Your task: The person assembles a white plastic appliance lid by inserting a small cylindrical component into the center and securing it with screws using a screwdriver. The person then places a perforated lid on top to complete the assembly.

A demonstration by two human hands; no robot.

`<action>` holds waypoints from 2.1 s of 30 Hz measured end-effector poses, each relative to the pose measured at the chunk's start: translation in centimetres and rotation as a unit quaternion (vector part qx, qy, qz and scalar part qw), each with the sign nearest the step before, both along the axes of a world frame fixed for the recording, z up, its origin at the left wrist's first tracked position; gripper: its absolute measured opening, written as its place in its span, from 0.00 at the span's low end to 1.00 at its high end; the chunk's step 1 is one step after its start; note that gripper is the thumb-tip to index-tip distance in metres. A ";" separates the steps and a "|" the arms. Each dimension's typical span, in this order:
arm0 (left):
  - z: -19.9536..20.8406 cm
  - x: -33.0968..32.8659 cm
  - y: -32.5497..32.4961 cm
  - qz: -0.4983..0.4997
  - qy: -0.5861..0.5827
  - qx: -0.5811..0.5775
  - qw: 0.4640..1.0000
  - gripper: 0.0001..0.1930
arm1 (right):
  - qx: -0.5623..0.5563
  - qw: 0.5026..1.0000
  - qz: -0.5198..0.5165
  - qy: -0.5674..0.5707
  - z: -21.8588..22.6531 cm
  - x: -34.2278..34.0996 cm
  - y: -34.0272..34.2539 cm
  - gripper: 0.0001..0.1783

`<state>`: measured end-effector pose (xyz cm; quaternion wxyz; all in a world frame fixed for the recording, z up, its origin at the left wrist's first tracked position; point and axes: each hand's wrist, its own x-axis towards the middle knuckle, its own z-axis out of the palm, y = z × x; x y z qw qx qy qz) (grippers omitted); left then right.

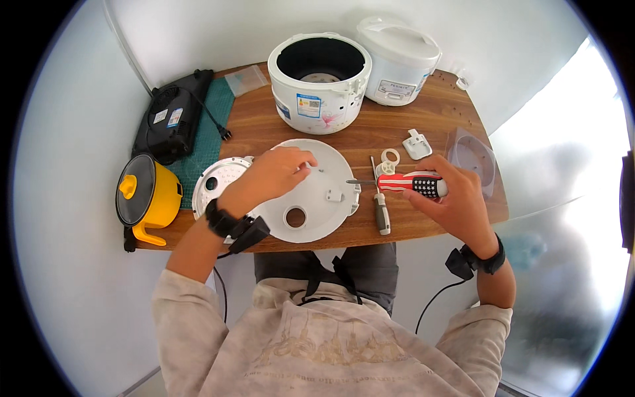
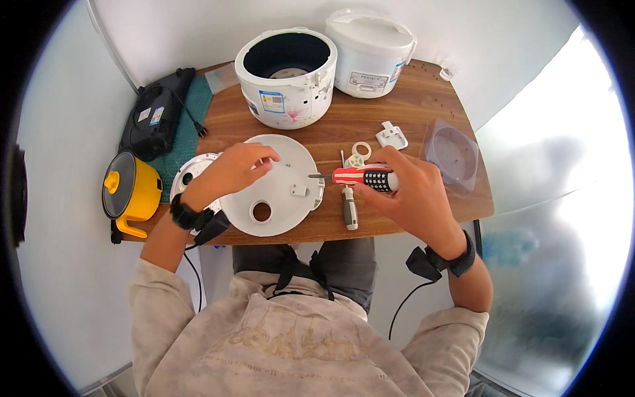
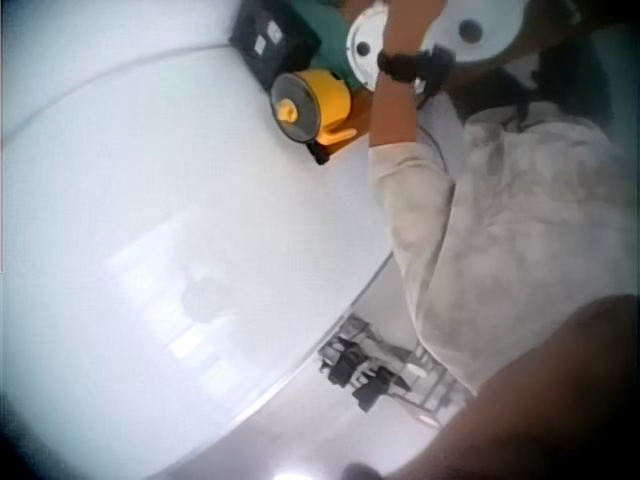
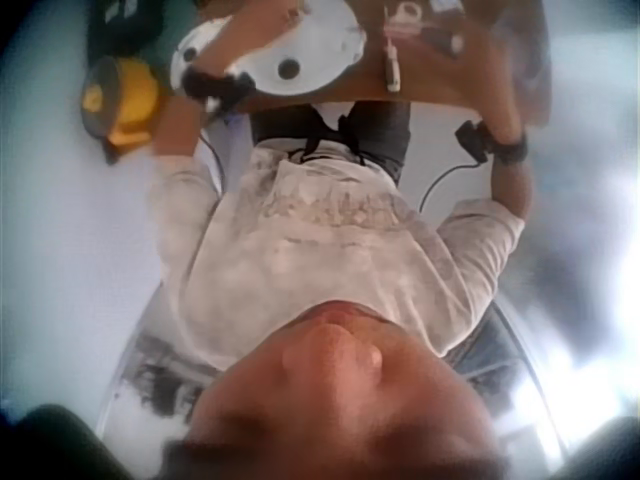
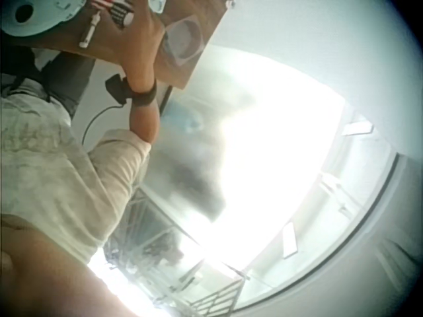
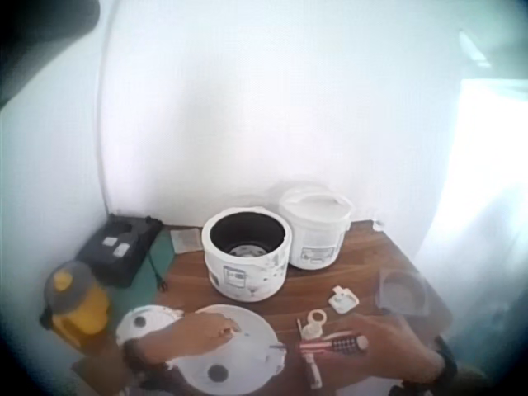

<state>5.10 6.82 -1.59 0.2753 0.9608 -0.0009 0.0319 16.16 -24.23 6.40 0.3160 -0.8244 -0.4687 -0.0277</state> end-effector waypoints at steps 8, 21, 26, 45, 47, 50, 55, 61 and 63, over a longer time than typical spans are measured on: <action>-3.8 4.2 -1.0 -0.038 -0.007 0.068 0.997 0.07 | 0.020 0.999 0.002 0.025 -0.2 -0.4 -1.3 0.19; -5.4 4.4 -1.8 0.020 0.012 0.081 0.996 0.06 | 0.022 0.999 0.003 0.030 -0.5 -0.4 -1.8 0.17; -3.0 3.6 -1.9 0.034 0.022 -0.043 0.998 0.05 | 0.046 0.998 0.005 0.037 -1.3 -0.5 -1.6 0.17; 0.1 -1.9 -0.2 0.049 0.114 -0.581 0.804 0.09 | 0.152 0.988 0.000 0.006 -0.3 -2.1 0.7 0.19; 0.0 -1.9 -0.2 0.048 0.112 -0.584 0.802 0.09 | 0.155 0.988 0.012 0.007 -0.3 -2.1 0.9 0.19; -0.1 -1.8 -0.1 0.046 0.117 -0.588 0.799 0.09 | 0.155 0.988 0.007 0.003 -0.6 -2.1 1.1 0.19; -0.2 -1.9 0.2 0.048 0.118 -0.573 0.810 0.10 | 0.125 0.991 0.044 -0.009 -0.5 -1.8 1.3 0.20; 0.0 -1.8 -0.3 0.062 0.140 -0.527 0.836 0.10 | 0.095 0.991 0.097 -0.007 0.8 -1.8 1.7 0.23; -0.1 -2.0 -0.1 0.074 0.134 -0.542 0.826 0.10 | 0.098 0.989 0.111 -0.002 1.0 -1.8 1.8 0.23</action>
